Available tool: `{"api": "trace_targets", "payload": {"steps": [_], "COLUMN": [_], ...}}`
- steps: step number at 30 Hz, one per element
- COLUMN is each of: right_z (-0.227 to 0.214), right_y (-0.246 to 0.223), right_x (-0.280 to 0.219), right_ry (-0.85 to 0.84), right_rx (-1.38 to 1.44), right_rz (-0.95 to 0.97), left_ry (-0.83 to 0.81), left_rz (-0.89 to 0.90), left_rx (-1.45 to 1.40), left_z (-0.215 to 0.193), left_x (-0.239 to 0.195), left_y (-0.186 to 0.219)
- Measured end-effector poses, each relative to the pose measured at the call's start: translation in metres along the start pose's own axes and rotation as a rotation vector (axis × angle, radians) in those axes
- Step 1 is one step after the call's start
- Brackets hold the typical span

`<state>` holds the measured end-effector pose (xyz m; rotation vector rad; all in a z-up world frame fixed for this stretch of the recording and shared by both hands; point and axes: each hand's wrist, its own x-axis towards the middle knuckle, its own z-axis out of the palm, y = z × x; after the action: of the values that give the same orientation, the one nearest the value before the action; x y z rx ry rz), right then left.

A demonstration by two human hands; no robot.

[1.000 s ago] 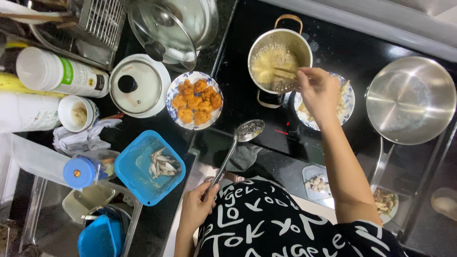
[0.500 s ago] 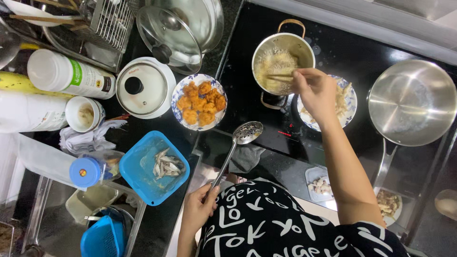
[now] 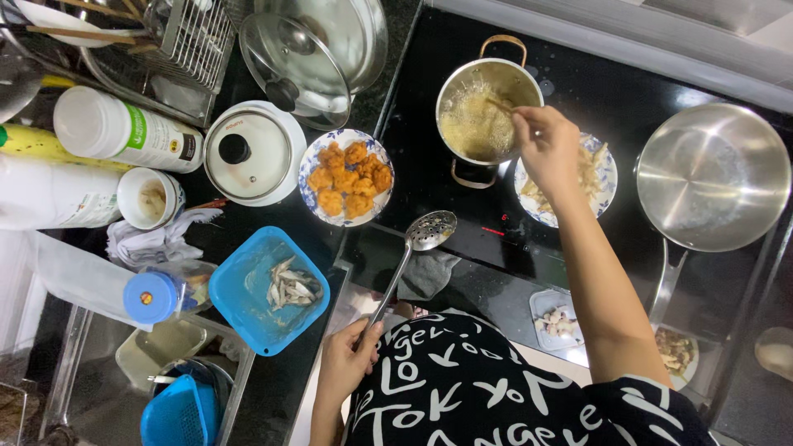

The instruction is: The person deep-fries small fish in a pot of hot oil on an induction cooktop. They use chopsticks to place the fish into the oil and a slotted spoon to remove the cooked fish, placing them onto a plate. The person also handles a blue container of raw fish and transfers some to a strainer in the sink.

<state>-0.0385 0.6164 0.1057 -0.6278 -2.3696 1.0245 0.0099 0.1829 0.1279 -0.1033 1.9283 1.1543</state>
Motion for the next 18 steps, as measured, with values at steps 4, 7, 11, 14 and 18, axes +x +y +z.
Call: {"api": "trace_targets", "payload": {"steps": [4, 7, 11, 14, 18], "right_z": [0.008, 0.007, -0.002, -0.012, -0.019], "right_y": [0.005, 0.004, -0.002, -0.002, -0.002], "right_x": [0.003, 0.003, 0.006, 0.003, -0.003], "right_ry": [0.009, -0.051, -0.094, 0.007, 0.000], "right_rx": [0.103, 0.116, 0.112, -0.085, -0.213], "right_rz": [0.020, 0.047, 0.071, -0.063, -0.043], "left_ry": [0.020, 0.019, 0.013, 0.005, -0.001], "left_rz": [0.024, 0.016, 0.009, 0.042, 0.052], "left_rx": [-0.003, 0.004, 0.061, 0.031, 0.000], "left_z": [0.000, 0.000, -0.001, -0.001, -0.001], "left_x": [0.001, -0.001, -0.001, -0.001, -0.003], "left_y": [0.001, -0.001, 0.002, 0.001, -0.002]}}
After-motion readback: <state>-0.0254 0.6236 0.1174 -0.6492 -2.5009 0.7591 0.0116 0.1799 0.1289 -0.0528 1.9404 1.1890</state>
